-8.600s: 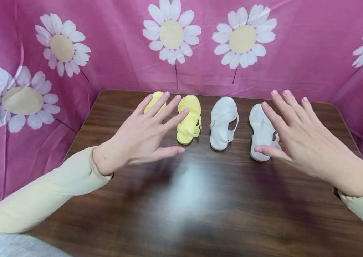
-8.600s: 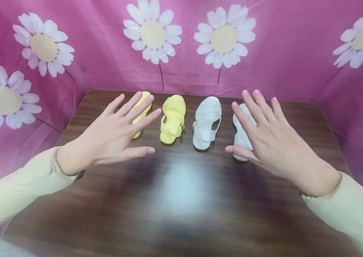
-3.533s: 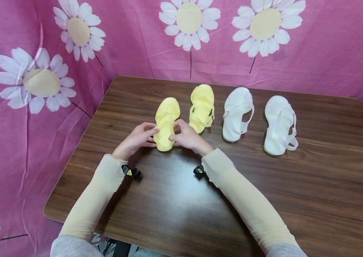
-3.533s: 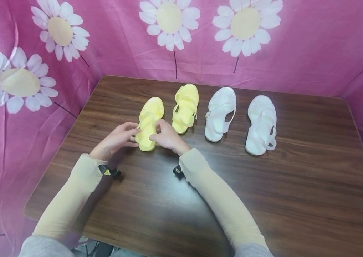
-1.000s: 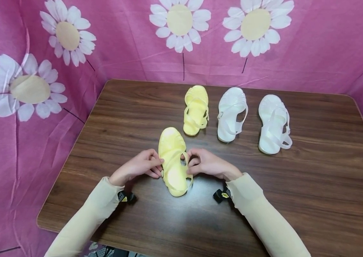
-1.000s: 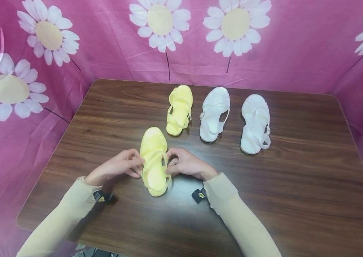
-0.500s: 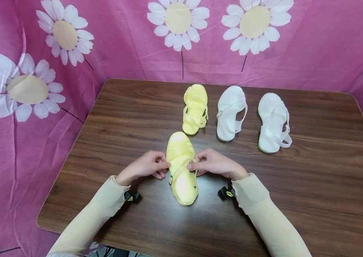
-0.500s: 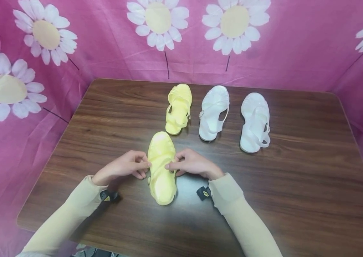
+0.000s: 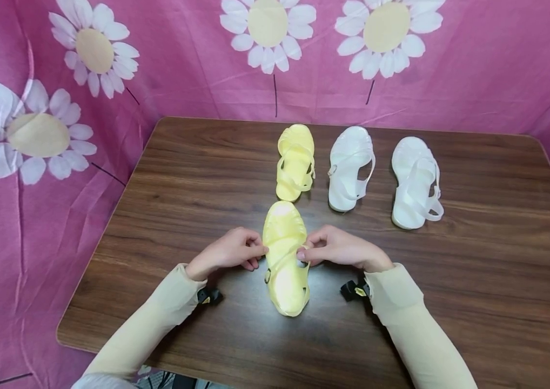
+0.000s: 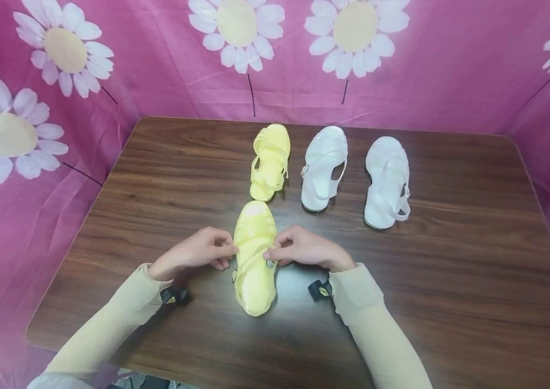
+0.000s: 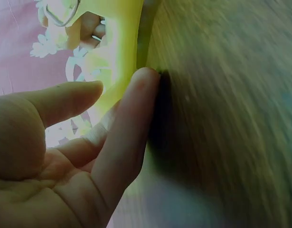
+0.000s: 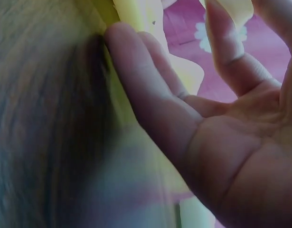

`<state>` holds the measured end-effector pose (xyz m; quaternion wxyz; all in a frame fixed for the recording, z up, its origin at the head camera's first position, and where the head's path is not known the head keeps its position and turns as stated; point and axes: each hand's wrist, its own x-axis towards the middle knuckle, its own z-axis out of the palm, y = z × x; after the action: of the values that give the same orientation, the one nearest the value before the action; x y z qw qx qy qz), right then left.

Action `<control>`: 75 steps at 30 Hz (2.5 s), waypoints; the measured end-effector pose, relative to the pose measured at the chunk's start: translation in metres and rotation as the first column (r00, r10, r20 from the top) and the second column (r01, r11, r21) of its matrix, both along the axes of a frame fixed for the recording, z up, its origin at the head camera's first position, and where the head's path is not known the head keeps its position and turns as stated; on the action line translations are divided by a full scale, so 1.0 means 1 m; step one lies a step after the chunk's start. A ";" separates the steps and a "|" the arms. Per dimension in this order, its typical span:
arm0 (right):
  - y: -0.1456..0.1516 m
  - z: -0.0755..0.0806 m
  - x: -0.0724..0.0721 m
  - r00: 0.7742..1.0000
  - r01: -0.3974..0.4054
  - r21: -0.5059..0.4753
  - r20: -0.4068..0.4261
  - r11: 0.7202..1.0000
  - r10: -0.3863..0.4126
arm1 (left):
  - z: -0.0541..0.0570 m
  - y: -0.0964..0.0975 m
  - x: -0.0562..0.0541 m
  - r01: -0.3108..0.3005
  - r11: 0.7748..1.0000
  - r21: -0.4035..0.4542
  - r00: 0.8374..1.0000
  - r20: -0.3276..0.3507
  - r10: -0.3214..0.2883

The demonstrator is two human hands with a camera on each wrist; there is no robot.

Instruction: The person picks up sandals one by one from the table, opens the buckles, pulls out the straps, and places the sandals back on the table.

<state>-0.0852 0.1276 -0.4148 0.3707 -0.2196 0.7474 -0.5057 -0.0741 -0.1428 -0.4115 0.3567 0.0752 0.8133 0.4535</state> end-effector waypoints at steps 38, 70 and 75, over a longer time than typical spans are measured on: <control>0.042 0.001 0.002 0.997 0.078 0.032 -0.027 0.996 -0.077 | 0.001 0.036 -0.026 0.061 0.995 0.077 0.998 -0.012 -0.061; 0.000 0.038 0.032 0.693 0.146 0.173 -0.720 0.974 0.024 | 0.012 0.039 -0.022 0.576 0.816 0.037 0.782 -0.313 -0.538; -0.008 0.032 0.033 0.711 0.154 0.253 -0.699 0.955 0.071 | 0.014 0.036 -0.021 0.578 0.815 0.024 0.770 -0.345 -0.536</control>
<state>-0.0518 0.1200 -0.3831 0.0760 -0.3202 0.9030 -0.2762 -0.0950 -0.1072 -0.3971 0.3319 0.4091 0.7700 0.3600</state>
